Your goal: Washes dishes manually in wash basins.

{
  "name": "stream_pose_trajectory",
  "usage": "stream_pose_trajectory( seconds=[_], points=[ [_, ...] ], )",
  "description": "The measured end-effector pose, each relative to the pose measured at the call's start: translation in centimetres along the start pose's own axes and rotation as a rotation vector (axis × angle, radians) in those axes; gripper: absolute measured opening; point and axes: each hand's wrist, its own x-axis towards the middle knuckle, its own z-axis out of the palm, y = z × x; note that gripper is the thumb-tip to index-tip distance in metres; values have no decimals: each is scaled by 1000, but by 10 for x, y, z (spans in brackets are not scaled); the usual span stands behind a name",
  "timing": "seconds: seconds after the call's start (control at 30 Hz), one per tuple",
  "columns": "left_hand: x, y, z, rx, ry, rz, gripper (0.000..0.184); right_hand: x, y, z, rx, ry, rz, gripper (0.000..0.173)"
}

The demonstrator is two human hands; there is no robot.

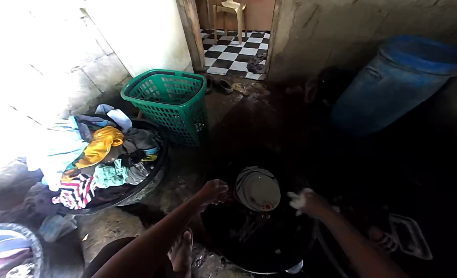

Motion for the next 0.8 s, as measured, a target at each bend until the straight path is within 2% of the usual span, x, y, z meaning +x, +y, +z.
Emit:
stream_pose_trajectory(
  seconds=[0.13, 0.27, 0.33, 0.4, 0.5, 0.6, 0.67, 0.73, 0.8],
  points=[
    [-22, 18, -12, 352, -116, 192, 36, 33, -121, 27, -172, -152, -258, 46],
    [-47, 33, -27, 839, -96, 279, 47, 81, -188, 106, -127, -72, -398, 37],
    [-54, 37, -34, 919, -48, 275, 48, 101, -203, 145, -26, -24, -351, 37],
    [-57, 36, -43, 928, -13, 292, 48, 114, -211, 168, 58, -56, -257, 40],
    [-56, 34, -51, 942, 16, 303, 48, 148, -217, 196, 44, -94, -80, 42],
    [-56, 32, -54, 964, 43, 311, 48, 173, -213, 218, 89, -84, 13, 41],
    [-56, 29, -54, 970, 78, 345, 47, 181, -215, 214, 170, -138, 84, 43],
    [-54, 24, -54, 973, 130, 408, 44, 191, -217, 217, 106, -174, 74, 45],
    [-52, 19, -54, 969, 154, 468, 42, 202, -211, 233, 88, -80, 51, 44]
  ],
)
